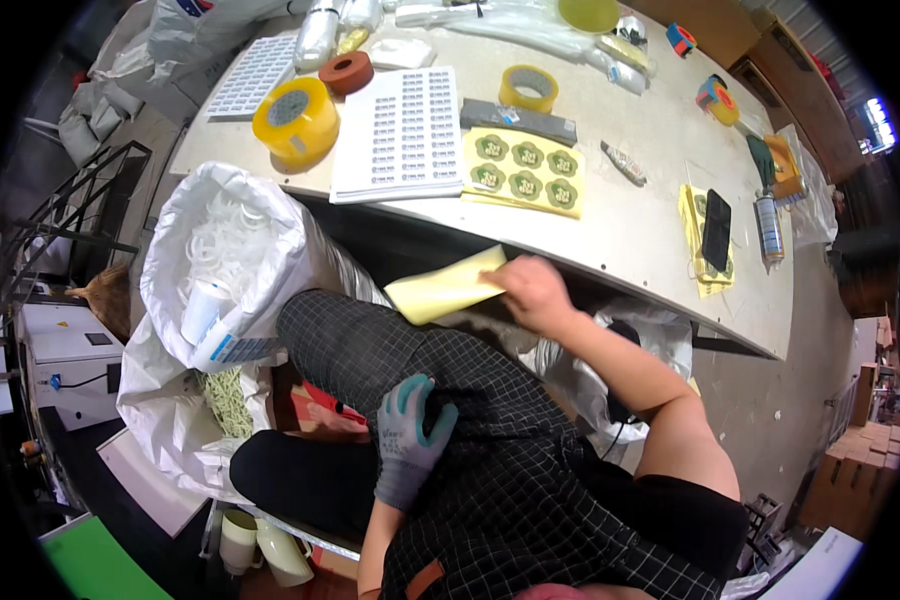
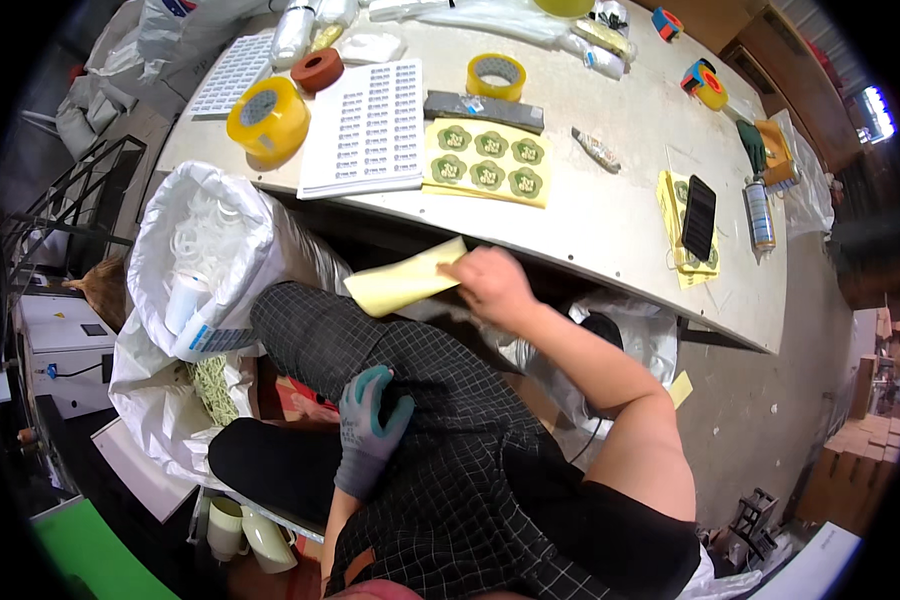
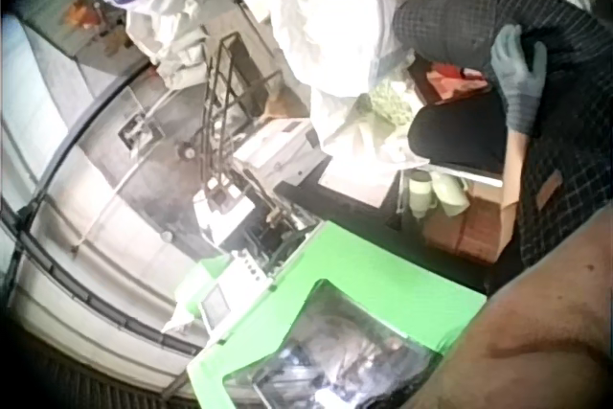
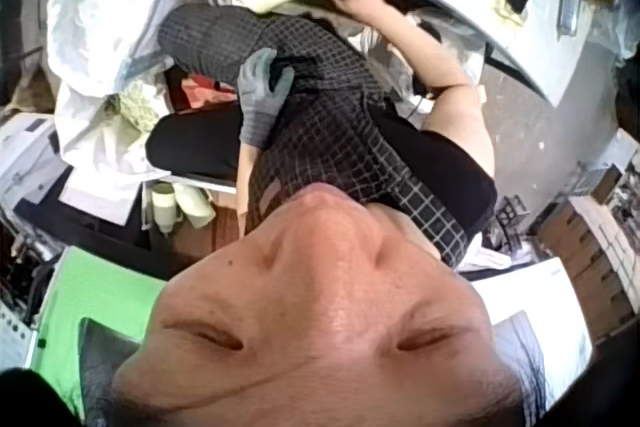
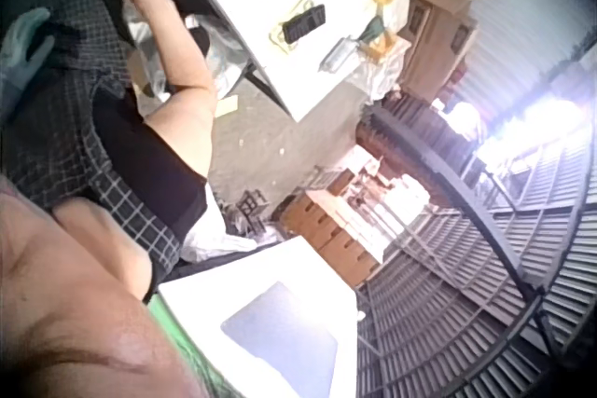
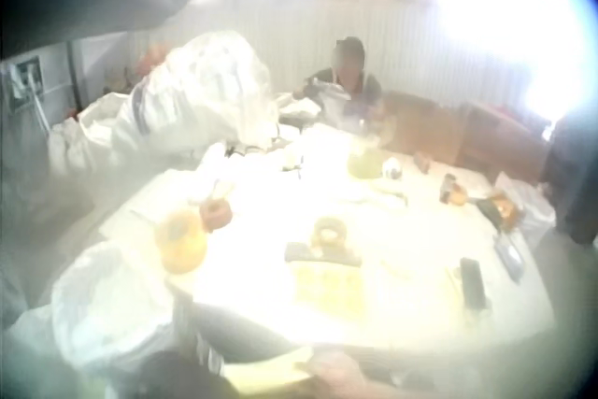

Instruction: The person applies adhesive labels to the side of plastic bottles and inserts small circular seals into the opening of each bottle.

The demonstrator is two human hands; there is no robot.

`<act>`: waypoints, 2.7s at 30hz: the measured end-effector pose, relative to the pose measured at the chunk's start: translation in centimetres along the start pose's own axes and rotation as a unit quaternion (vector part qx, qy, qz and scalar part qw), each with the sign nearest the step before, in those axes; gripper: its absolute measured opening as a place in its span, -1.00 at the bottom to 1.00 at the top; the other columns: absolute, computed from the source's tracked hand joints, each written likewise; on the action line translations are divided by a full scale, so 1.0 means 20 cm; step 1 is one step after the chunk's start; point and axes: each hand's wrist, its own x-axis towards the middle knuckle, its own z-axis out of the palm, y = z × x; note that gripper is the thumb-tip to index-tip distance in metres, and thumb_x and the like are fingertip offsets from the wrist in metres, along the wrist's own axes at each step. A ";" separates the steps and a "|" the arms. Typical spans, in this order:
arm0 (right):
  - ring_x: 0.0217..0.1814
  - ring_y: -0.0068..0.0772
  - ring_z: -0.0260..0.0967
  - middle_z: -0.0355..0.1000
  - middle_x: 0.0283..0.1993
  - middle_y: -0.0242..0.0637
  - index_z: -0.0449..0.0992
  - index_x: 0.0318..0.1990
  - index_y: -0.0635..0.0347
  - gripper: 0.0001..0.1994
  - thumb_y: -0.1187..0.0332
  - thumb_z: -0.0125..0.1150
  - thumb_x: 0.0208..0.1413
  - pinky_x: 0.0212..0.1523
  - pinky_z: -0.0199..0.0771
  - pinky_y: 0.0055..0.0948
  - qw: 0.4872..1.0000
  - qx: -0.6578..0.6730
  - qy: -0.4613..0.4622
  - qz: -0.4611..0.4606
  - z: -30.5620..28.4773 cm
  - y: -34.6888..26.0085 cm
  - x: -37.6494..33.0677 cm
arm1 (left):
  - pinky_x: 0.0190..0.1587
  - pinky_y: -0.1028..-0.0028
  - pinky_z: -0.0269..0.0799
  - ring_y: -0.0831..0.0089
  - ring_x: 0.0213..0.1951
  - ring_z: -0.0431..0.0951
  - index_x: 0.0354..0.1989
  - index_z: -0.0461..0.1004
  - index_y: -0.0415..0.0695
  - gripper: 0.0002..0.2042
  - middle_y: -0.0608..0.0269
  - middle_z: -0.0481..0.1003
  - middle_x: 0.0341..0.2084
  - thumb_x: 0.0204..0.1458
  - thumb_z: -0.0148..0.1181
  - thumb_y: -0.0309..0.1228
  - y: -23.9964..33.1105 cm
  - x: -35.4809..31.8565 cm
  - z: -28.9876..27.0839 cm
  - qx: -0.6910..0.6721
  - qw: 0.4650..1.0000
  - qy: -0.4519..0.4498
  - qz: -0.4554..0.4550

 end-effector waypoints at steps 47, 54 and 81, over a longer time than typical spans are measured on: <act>0.24 0.07 0.25 0.32 0.18 -0.06 0.43 0.24 0.15 -0.44 0.24 0.42 0.08 0.31 0.31 -0.07 0.993 0.043 -0.106 -0.029 0.67 -0.83 0.35 | 0.36 0.13 0.33 -0.06 0.28 0.42 0.35 0.36 -0.28 -0.42 -0.16 0.41 0.26 0.25 0.25 -0.19 -0.97 -1.22 -0.51 0.088 0.759 0.424 -0.487; 0.25 0.05 0.26 0.34 0.19 -0.09 0.45 0.21 0.15 -0.44 0.24 0.44 0.05 0.31 0.31 -0.09 0.992 -0.025 -0.093 -0.076 0.67 -0.88 0.42 | 0.38 0.11 0.30 -0.07 0.31 0.40 0.37 0.34 -0.28 -0.43 -0.17 0.40 0.28 0.28 0.22 -0.21 -0.68 -1.01 -0.52 0.066 0.836 0.402 -0.368; 0.24 0.05 0.38 0.44 0.16 -0.05 0.35 0.34 0.33 -0.09 0.27 0.58 -0.29 0.31 0.30 -0.04 0.878 0.377 -0.132 -0.263 0.52 -1.55 0.30 | 0.45 0.16 0.22 0.11 0.40 0.28 0.49 0.03 -0.24 -0.43 -0.01 0.22 0.40 0.42 0.00 -0.27 -0.10 -0.70 -0.59 -0.143 0.912 0.324 -0.209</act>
